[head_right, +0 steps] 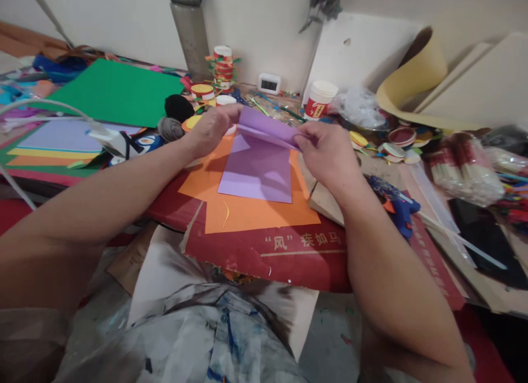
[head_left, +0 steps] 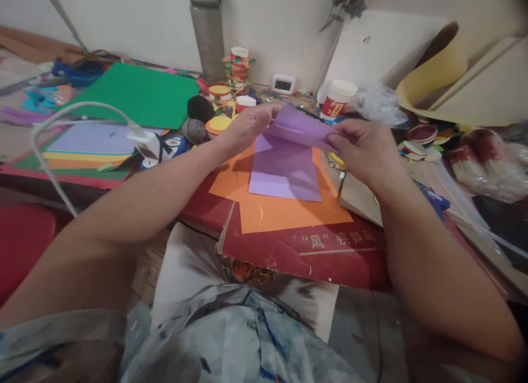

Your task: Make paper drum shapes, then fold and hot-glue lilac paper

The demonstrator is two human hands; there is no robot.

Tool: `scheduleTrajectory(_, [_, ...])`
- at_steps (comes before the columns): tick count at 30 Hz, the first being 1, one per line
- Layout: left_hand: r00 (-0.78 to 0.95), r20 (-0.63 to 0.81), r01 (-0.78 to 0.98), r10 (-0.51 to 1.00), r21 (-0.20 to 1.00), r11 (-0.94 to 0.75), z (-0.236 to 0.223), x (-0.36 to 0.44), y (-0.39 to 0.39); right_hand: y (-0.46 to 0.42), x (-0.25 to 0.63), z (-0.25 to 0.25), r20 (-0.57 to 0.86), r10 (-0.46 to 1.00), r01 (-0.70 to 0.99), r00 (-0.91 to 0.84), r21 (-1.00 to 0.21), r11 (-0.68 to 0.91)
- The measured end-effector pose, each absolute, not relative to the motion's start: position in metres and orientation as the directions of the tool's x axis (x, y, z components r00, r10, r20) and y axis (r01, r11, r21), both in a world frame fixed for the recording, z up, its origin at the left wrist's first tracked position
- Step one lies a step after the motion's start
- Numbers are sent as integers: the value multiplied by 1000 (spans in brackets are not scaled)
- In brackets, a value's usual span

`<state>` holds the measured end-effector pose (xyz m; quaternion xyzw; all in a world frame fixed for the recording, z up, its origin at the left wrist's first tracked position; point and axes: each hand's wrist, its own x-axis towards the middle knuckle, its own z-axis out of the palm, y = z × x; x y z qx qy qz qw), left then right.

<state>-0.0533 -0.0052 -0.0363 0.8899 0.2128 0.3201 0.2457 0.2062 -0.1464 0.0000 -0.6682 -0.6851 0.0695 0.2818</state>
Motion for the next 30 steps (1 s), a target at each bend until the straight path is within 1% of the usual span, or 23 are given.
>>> scheduleTrajectory(2, [674, 502, 158, 542, 619, -770, -38, -54, 1, -148, 211, 4, 316, 942, 827, 114, -556, 87])
scheduleTrajectory(4, [670, 528, 152, 522, 591, -792, -41, -55, 9, -148, 215, 6, 323, 929, 758, 180, -648, 78])
scheduleTrajectory(6, [674, 507, 248, 538, 531, -810, -45, -55, 16, -146, 217, 5, 313, 927, 702, 205, -707, 83])
scheduleTrajectory(9, [614, 465, 412, 638, 501, -761, -46, -58, 20, -146, 221, 4, 318, 927, 675, 197, -730, 107])
scheduleTrajectory(10, [577, 478, 445, 663, 496, -745, -44, -59, 19, -148, 221, 5, 357, 913, 696, 195, -707, 127])
scheduleTrajectory(11, [539, 504, 469, 675, 485, -738, -39, -60, 16, -151, 221, 6, 427, 882, 736, 202, -660, 151])
scheduleTrajectory(12, [499, 542, 493, 676, 464, -736, -33, -62, 12, -155, 221, 7, 523, 828, 790, 202, -587, 178])
scheduleTrajectory(13, [464, 589, 510, 661, 433, -743, -26, -63, 7, -160, 219, 9, 631, 754, 851, 180, -485, 203])
scheduleTrajectory(14, [453, 633, 541, 628, 364, -758, -19, -63, 1, -166, 215, 11, 726, 674, 904, 134, -368, 216])
scheduleTrajectory(15, [433, 679, 599, 592, 274, -752, -12, -63, -7, -171, 210, 12, 792, 606, 940, 70, -256, 226])
scheduleTrajectory(16, [479, 671, 647, 567, 167, -744, -5, -63, -15, -175, 203, 13, 826, 563, 959, 8, -166, 231])
scheduleTrajectory(17, [495, 673, 674, 550, 102, -732, 0, -61, -24, -178, 195, 12, 825, 562, 965, -54, -101, 240])
scheduleTrajectory(18, [568, 625, 656, 535, 50, -753, 4, -58, -33, -179, 186, 10, 796, 596, 967, -105, -59, 248])
scheduleTrajectory(19, [606, 589, 646, 535, 28, -763, 7, -54, -42, -178, 176, 7, 748, 650, 966, -135, -47, 254])
scheduleTrajectory(22, [671, 521, 621, 528, -5, -784, 8, -41, -64, -167, 153, -9, 538, 830, 967, -149, -96, 235])
scheduleTrajectory(24, [709, 507, 590, 490, -46, -806, 4, -36, -68, -156, 149, -21, 451, 882, 964, -137, -142, 223])
scheduleTrajectory(25, [711, 525, 576, 468, -52, -816, 0, -36, -65, -150, 152, -26, 430, 893, 957, -134, -177, 229])
scheduleTrajectory(26, [706, 555, 556, 439, -51, -830, -4, -37, -58, -145, 156, -30, 431, 894, 947, -121, -220, 234])
scheduleTrajectory(27, [674, 610, 538, 417, -18, -842, -9, -40, -48, -141, 162, -33, 451, 887, 932, -100, -269, 241])
scheduleTrajectory(28, [610, 682, 516, 404, 45, -855, -13, -44, -35, -139, 169, -35, 489, 870, 912, -66, -325, 251])
scheduleTrajectory(29, [577, 726, 454, 374, 96, -886, -18, -49, -21, -137, 177, -35, 532, 847, 884, -25, -384, 267])
scheduleTrajectory(30, [562, 741, 386, 368, 159, -909, -22, -53, -8, -135, 184, -35, 565, 825, 848, 12, -443, 291])
